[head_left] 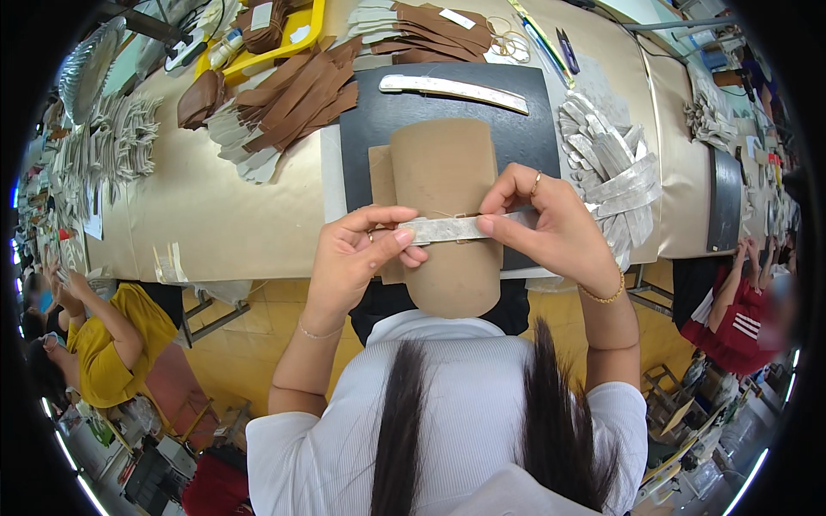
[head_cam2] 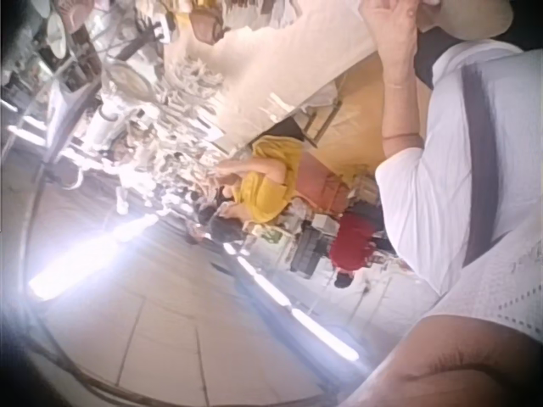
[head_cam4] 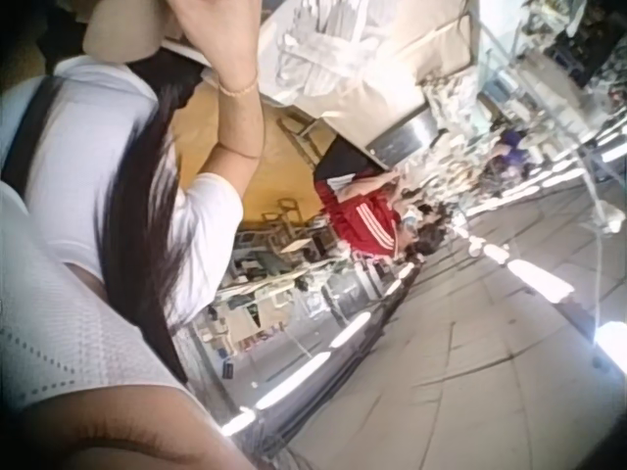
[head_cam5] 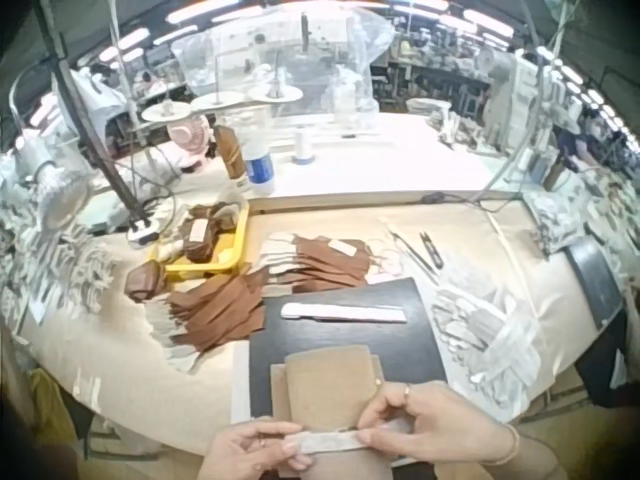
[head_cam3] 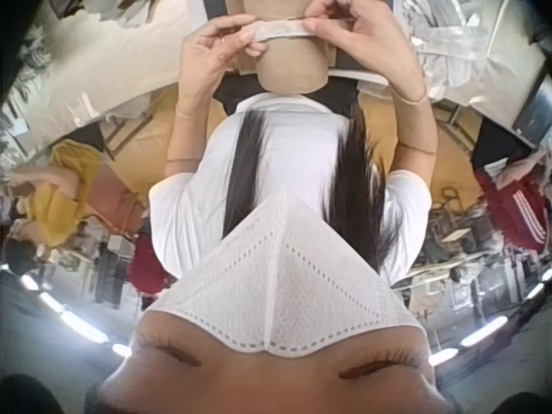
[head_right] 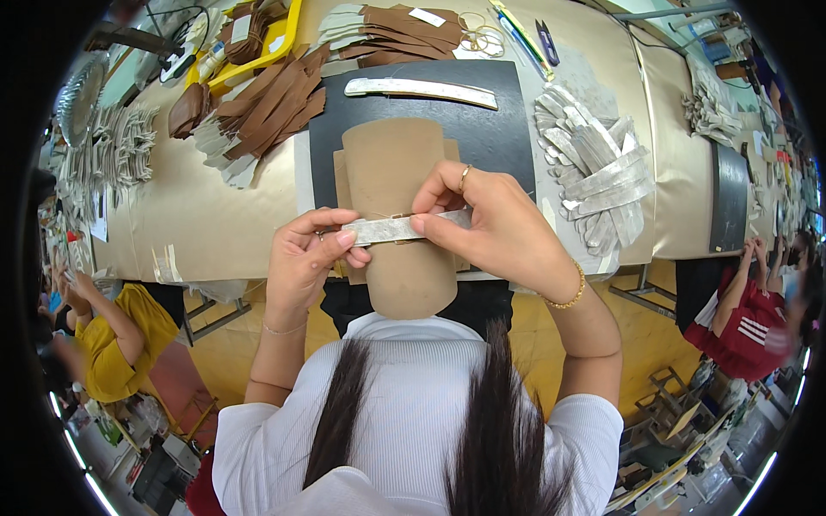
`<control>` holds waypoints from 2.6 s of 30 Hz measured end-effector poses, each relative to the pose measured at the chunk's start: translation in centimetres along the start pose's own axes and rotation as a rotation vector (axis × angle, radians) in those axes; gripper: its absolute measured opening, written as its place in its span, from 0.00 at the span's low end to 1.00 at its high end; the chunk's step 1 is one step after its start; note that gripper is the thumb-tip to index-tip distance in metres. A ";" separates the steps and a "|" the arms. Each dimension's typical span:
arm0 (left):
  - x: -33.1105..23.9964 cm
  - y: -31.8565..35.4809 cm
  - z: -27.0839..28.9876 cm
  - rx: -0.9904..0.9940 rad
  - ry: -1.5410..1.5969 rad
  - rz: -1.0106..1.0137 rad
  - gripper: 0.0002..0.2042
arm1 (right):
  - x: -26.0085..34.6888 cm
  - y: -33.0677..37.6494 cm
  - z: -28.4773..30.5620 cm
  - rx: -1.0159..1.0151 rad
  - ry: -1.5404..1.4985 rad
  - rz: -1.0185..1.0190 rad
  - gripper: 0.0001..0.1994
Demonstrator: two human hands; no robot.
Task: The person repeatedly picks up small white fabric strips and brown leather pieces, aligns them, and places them on a curved cardboard template on the table. The person continues this process, stacking the assembled pieces on the table.
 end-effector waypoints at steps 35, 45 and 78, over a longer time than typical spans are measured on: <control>1.8 0.1 2.9 -0.011 0.110 -0.101 0.14 | -6.6 2.1 0.8 -0.148 -0.438 -0.084 0.16; 2.9 -0.3 2.7 -0.008 0.176 -0.037 0.15 | -8.8 1.5 -0.8 -0.178 -0.495 -0.083 0.18; 3.4 -0.1 2.0 -0.050 0.258 -0.010 0.18 | -10.7 5.6 -3.1 -0.276 -0.268 -0.034 0.19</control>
Point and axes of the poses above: each hand's wrist, its own y-axis away from the middle knuckle, its own z-axis out of the back of the hand, x = y × z, the point moved 5 cm from there along -y, towards the middle knuckle, and after that the axes turned 8 degrees about -z, right-handed, at the moved point
